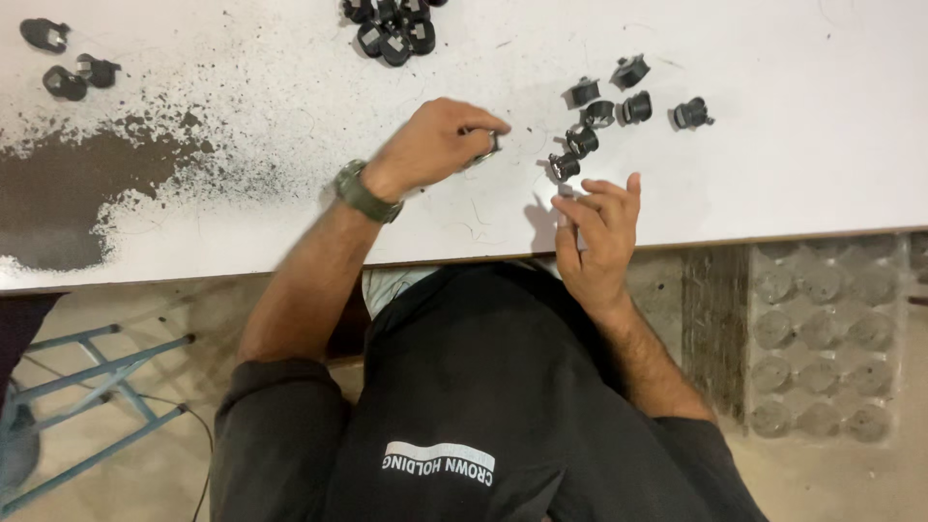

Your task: The person sits at a workbench assembling black plastic clamp pieces onto metal hub bases. They pick up a plastic component, press and fit it onto a hub by hand, then place the finished assembly in a growing row on the table, repeating this for many units.

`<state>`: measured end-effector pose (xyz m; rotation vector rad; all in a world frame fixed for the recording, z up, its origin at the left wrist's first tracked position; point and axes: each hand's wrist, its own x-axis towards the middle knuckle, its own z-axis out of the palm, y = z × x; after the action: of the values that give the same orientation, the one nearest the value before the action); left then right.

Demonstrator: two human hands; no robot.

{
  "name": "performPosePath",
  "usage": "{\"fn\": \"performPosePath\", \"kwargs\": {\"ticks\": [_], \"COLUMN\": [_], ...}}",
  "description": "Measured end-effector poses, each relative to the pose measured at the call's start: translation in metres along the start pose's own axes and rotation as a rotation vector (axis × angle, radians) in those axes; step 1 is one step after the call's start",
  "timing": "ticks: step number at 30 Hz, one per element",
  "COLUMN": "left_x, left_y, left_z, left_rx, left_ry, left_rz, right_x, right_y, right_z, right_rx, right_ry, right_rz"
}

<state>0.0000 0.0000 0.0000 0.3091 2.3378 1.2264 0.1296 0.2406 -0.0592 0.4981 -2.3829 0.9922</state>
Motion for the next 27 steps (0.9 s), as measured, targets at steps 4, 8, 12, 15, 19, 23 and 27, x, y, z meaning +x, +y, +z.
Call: {"fn": "performPosePath", "kwargs": {"ticks": [4, 8, 12, 15, 19, 23, 27], "left_x": [-0.042, -0.067, -0.107, -0.109, -0.101, -0.111, -0.112], "left_y": [-0.020, -0.020, -0.016, -0.021, -0.029, -0.033, -0.033], "left_z": [0.008, 0.017, 0.022, 0.034, 0.051, 0.066, 0.068], "left_rx": [-0.254, -0.143, 0.327, 0.450, 0.488, 0.470, 0.454], "left_ry": [-0.173, -0.129, 0.431, 0.373, 0.405, 0.525, 0.637], "left_rz": [0.205, 0.203, 0.578, 0.659, 0.630, 0.700, 0.626], "right_x": [0.021, 0.028, 0.025, 0.014, 0.013, 0.008, 0.010], "right_y": [-0.016, -0.034, -0.038, -0.032, -0.036, -0.040, -0.036], "right_z": [0.005, 0.029, 0.028, 0.025, 0.027, 0.021, 0.024], "right_rx": [-0.059, -0.032, -0.047, -0.074, -0.086, -0.105, -0.048], "right_ry": [-0.160, -0.257, -0.235, -0.231, -0.197, -0.185, -0.116], "right_rz": [-0.142, -0.201, -0.107, -0.060, -0.045, 0.022, -0.032]}}
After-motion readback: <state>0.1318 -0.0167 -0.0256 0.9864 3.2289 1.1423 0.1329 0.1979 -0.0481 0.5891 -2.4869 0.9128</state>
